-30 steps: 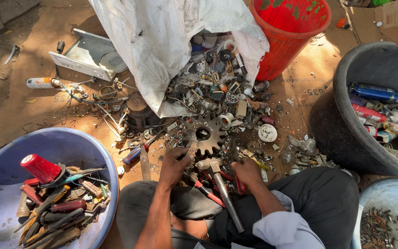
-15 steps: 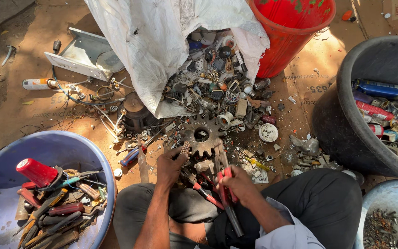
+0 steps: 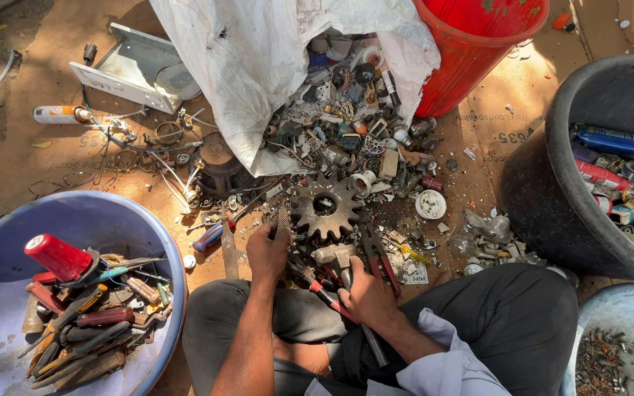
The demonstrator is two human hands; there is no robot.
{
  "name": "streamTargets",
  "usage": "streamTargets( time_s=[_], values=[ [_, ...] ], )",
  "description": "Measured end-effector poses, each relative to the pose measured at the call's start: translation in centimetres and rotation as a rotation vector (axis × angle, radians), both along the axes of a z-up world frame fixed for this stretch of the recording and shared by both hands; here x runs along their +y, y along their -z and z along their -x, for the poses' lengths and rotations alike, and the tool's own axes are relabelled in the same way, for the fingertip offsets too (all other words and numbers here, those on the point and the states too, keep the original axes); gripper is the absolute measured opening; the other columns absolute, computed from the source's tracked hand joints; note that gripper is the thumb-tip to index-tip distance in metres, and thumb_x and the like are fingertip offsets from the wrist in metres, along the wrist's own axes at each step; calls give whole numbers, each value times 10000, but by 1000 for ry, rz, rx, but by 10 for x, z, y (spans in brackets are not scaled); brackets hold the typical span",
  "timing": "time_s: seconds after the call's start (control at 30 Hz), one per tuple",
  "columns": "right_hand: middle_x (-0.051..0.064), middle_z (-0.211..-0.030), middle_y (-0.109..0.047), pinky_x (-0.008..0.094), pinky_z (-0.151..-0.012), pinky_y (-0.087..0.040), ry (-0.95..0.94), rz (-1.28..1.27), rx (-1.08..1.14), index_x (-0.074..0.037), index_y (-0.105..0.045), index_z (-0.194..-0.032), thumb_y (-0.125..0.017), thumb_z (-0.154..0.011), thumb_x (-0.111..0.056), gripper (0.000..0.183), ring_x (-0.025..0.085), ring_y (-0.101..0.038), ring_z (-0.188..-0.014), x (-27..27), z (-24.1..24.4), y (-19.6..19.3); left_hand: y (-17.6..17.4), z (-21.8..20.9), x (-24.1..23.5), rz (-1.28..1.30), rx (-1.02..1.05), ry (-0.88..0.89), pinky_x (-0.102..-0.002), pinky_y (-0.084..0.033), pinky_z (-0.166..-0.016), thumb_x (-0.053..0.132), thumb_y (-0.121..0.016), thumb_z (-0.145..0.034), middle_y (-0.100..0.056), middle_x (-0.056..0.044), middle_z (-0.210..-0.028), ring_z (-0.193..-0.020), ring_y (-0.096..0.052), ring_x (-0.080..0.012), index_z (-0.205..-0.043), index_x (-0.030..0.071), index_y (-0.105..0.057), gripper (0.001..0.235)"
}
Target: The person sits on the ground and uses a hammer and pliers to dismantle small metal components from a pile of scrap. They repeatedly strike parts with the hammer and use pliers to pull out pins or separate pieces, sorting the resulting debris into nearby buckets.
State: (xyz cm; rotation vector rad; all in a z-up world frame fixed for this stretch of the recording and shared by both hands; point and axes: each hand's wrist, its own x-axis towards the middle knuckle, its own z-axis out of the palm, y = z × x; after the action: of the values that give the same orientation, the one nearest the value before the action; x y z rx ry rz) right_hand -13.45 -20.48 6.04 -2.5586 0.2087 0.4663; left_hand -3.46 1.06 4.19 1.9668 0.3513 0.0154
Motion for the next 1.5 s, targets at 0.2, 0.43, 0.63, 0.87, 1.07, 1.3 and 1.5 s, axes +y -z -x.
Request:
streamTargets(
  time_s=[0.2, 0.43, 0.63, 0.87, 1.07, 1.3, 1.5],
  values=[
    [233, -1202, -675, 526, -888, -542, 105, 60, 178, -61, -341, -1483, -710, -868, -339, 770, 403, -729, -962, -13, -4, -1, -2, -3, 5, -7, -24, -29, -338, -511, -629, 237, -725, -882, -737, -97, -745, -640, -654, -158, -1044, 36, -773, 262],
    [235, -1072, -684, 514, -773, -550, -152, 134, -489, -33, -626, -1197, -689, -754, -261, 502, 429, -701, -901, -2, 5, 2, 4, -3, 1, 157, 10, 58, -355, -494, -611, 206, -724, -876, -694, -113, -723, -647, -592, -158, -958, -6, -757, 230],
    [222, -853, -705, 528, -781, -538, -346, 2, 69, -23, -698, -961, -640, -925, -428, 410, 408, -693, -877, 30, 3, 17, 15, -2, 0, -17, -91, 104, -295, -517, -661, 172, -764, -847, -750, -83, -820, -695, -677, -131, -1041, 1, -771, 259],
    [182, -836, -658, 464, -783, -549, 57, -441, 140, 2, -698, -1036, -736, -858, -231, 296, 318, -673, -823, 7, -12, -10, -5, -7, 15, 171, -91, -93, -296, -492, -627, 160, -704, -956, -725, -87, -809, -690, -608, -157, -1122, 5, -779, 239],
    [92, -1311, -618, 396, -1086, -505, 255, -1437, 103, -1, -499, -1389, -566, -781, 48, 614, 212, -636, -1201, -21, -40, -52, -37, -33, 2, 264, -189, 199, -311, -533, -739, 189, -717, -910, -723, -58, -951, -826, -672, -163, -1173, 6, -738, 321],
    [244, -1343, -667, 365, -776, -515, 389, -1535, 484, -43, -362, -1557, -468, -650, 106, 925, 311, -607, -1073, -15, -30, -30, -44, -39, -17, 86, -245, 368, -372, -524, -810, 136, -665, -940, -671, -115, -1064, -951, -655, -256, -1241, 38, -725, 322],
    [164, -1190, -650, 328, -764, -586, 414, -1407, 663, 11, -438, -1497, -513, -669, 46, 831, 255, -689, -1139, 0, -16, -14, -37, -38, -6, 12, -205, 361, -374, -533, -919, 87, -659, -898, -743, -140, -1127, -1029, -704, -267, -1240, 32, -711, 350]
  ],
)
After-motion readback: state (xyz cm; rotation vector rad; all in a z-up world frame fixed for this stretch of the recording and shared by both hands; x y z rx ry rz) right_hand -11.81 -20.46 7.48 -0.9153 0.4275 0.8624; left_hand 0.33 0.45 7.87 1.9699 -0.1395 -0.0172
